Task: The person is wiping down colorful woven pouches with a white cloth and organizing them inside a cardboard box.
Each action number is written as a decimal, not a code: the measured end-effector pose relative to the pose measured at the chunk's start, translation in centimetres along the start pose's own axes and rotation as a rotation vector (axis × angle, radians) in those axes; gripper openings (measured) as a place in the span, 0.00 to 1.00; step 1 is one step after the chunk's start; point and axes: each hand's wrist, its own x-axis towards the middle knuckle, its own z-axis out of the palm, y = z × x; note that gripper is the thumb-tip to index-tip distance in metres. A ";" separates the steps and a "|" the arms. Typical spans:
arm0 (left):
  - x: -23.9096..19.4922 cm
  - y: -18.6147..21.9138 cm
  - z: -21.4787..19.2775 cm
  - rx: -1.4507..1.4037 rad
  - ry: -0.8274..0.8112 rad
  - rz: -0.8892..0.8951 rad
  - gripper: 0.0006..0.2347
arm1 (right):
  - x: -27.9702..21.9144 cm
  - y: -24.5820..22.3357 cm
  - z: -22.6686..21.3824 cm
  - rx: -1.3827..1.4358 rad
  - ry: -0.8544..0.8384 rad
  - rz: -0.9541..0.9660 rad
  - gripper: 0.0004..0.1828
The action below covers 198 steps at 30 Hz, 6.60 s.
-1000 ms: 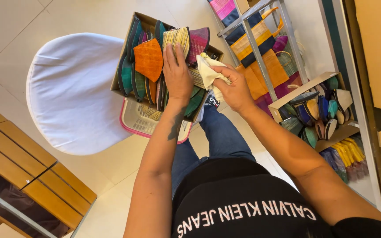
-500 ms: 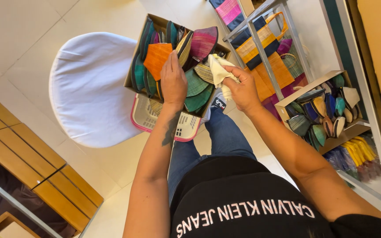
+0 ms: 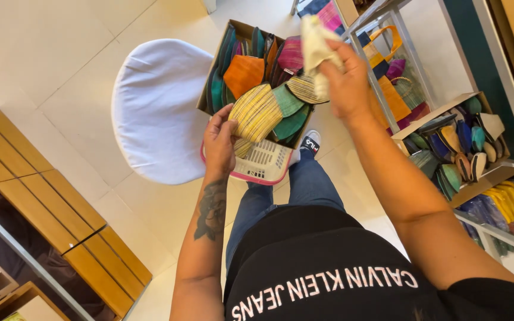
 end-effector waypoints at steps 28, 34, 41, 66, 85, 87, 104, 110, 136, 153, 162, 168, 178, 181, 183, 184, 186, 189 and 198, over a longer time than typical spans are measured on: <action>-4.5 9.8 -5.6 -0.585 -0.380 -0.219 0.28 | -13.7 -3.0 8.2 -0.445 -0.394 -0.688 0.22; -3.0 6.8 -6.6 -0.609 -0.464 -0.128 0.27 | -17.1 -5.6 10.5 -0.501 -0.689 -0.889 0.24; -4.7 9.6 -5.6 -0.629 -0.423 -0.167 0.22 | -15.6 -7.3 10.2 -0.409 -0.542 -0.932 0.21; -4.4 10.4 -5.3 -0.384 -0.326 -0.215 0.30 | -17.8 -5.3 9.8 -0.080 -0.462 -0.344 0.21; -2.0 8.5 -8.4 -0.690 -0.496 -0.518 0.22 | -17.2 -8.7 11.1 -0.485 -0.609 -0.812 0.23; -2.7 9.5 -8.2 -0.746 -0.514 -0.549 0.22 | -16.9 -7.6 10.7 -0.317 -0.449 -0.819 0.19; -1.6 7.3 -7.9 -0.707 -0.598 -0.510 0.30 | -16.6 -7.6 10.4 -0.461 -0.512 -0.967 0.19; -2.4 8.2 -8.1 -0.788 -0.679 -0.472 0.24 | -18.5 -9.3 10.3 -0.366 -0.586 -1.036 0.18; -1.4 -2.7 -12.4 -0.178 -0.098 -0.695 0.38 | -16.9 10.1 7.5 -0.424 -0.781 0.076 0.22; 0.4 -10.6 -11.6 -0.137 0.081 -0.606 0.24 | -14.8 17.1 6.5 -0.553 -0.759 0.198 0.22; 2.6 -6.7 -2.5 0.409 -0.002 -0.046 0.15 | -9.4 10.1 3.4 -0.409 -0.541 0.166 0.23; 4.2 -5.8 5.0 0.837 -0.114 0.186 0.15 | -6.8 9.5 -0.7 -0.383 -0.366 0.077 0.22; 10.9 -12.7 14.5 1.208 -0.178 0.693 0.28 | -2.9 8.3 -6.7 -0.319 -0.186 0.020 0.22; 12.1 -12.9 15.9 1.348 -0.160 0.685 0.33 | -2.2 8.7 -7.9 -0.314 -0.166 0.016 0.22; 12.4 -12.7 16.4 1.476 -0.179 0.581 0.37 | -1.8 8.7 -8.5 -0.318 -0.162 0.023 0.23; 12.7 -13.1 16.3 1.476 -0.177 0.582 0.37 | -1.6 8.8 -8.7 -0.316 -0.163 0.022 0.23; 13.3 -14.0 15.9 1.418 -0.192 0.486 0.31 | -1.3 8.9 -9.0 -0.325 -0.175 0.003 0.23; 14.0 -14.9 15.0 1.389 -0.198 0.515 0.28 | -1.1 9.4 -9.0 -0.308 -0.180 0.004 0.22; 15.0 -15.6 11.1 1.585 -0.147 0.899 0.20 | -1.6 9.5 -6.7 -0.289 -0.225 -0.032 0.22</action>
